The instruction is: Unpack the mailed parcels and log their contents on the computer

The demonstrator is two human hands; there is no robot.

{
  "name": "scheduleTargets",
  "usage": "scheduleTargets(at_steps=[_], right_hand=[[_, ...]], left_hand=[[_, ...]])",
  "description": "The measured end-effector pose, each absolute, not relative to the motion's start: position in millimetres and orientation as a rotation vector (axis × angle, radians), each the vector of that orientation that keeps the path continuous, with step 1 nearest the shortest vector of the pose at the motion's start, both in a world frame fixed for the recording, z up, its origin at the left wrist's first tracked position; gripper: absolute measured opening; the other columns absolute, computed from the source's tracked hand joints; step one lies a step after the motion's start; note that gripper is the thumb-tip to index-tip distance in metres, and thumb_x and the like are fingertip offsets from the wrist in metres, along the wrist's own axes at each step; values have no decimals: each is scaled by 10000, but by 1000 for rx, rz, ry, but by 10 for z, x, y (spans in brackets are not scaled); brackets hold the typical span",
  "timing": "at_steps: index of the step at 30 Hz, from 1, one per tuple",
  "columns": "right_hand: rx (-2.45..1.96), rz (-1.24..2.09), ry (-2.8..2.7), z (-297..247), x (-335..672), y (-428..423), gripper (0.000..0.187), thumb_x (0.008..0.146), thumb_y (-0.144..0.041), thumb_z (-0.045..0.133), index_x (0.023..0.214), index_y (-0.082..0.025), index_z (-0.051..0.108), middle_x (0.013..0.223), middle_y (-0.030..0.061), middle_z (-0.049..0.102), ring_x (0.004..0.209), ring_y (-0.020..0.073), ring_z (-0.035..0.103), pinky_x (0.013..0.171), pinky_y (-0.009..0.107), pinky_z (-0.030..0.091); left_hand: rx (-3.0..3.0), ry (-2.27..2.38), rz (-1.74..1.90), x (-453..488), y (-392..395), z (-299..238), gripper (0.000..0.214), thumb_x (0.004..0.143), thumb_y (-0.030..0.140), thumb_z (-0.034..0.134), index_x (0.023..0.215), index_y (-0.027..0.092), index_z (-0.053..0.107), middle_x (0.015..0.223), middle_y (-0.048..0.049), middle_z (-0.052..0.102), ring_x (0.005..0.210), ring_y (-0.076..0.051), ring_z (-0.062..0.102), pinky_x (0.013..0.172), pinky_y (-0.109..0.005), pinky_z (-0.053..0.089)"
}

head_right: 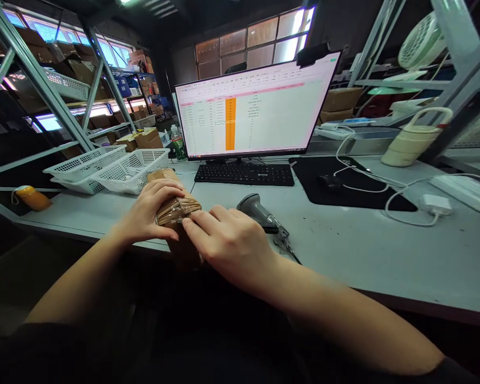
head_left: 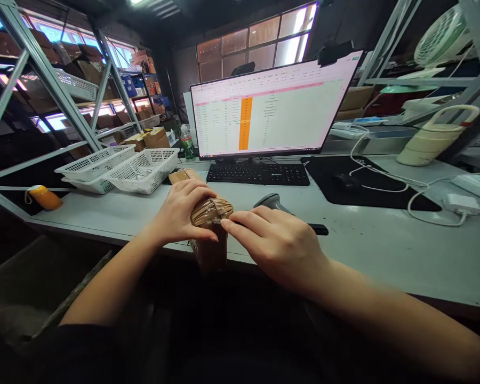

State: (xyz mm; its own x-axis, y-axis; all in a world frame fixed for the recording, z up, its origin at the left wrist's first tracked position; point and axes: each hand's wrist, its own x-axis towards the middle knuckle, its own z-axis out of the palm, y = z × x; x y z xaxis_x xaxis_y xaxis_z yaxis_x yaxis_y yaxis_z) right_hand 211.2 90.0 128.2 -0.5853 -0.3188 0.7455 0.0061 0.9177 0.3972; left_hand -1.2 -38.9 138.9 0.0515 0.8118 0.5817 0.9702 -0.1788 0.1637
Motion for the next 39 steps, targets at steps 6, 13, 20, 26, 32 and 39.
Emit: scheduleTargets(at_steps=[6,13,20,26,32,39], right_hand=[[229,-449,-2187,1301,2125,897,212,991,-146,539,1014,-172,748,908,34,749,738,161,561,637,321,369],[222,-510,-2217,1323,2106,854,216,992,-160,526,995,-188,740,914,44,746,752,167,566,629,333,358],[177,-565,-2303,1405,2123,995,252,962,-104,509,980,-203,740,912,57,745,724,175,556,594,352,316],[-80,-419,-2332,1336,2242,1483,310,966,-135,490,1074,-235,763,1041,36,762,819,183,632,589,313,352],[-539,-276,-2381,650,2447,2637,337,1006,-325,480,1048,-207,793,966,108,765,609,163,606,481,303,258],[-689,-95,-2555,413,2546,3079,265,917,-354,618,955,-173,808,856,155,767,650,253,683,516,334,454]], left_hand=[[-2050,-1820,-825,6,-395,1398,860,657,888,642,1193,216,610,1268,-131,638,1252,-338,542,1115,-512,350],[-2055,-1797,-834,2,-400,1395,832,676,871,653,1194,221,615,1272,-127,644,1253,-348,542,1118,-514,352],[-2023,-1852,-794,31,-434,1375,562,776,601,704,1194,239,601,1279,-107,634,1265,-334,526,1128,-512,346],[-1998,-1871,-843,69,-577,1361,460,818,406,632,1239,230,577,1317,-99,593,1279,-326,502,1127,-507,359],[-1975,-1773,-1010,42,-655,1214,465,856,386,634,1276,226,514,1375,-122,539,1345,-317,473,1153,-519,360],[-1631,-1461,-1160,73,-594,886,303,869,438,556,1097,239,547,1051,-78,532,1022,-267,549,936,-477,499]])
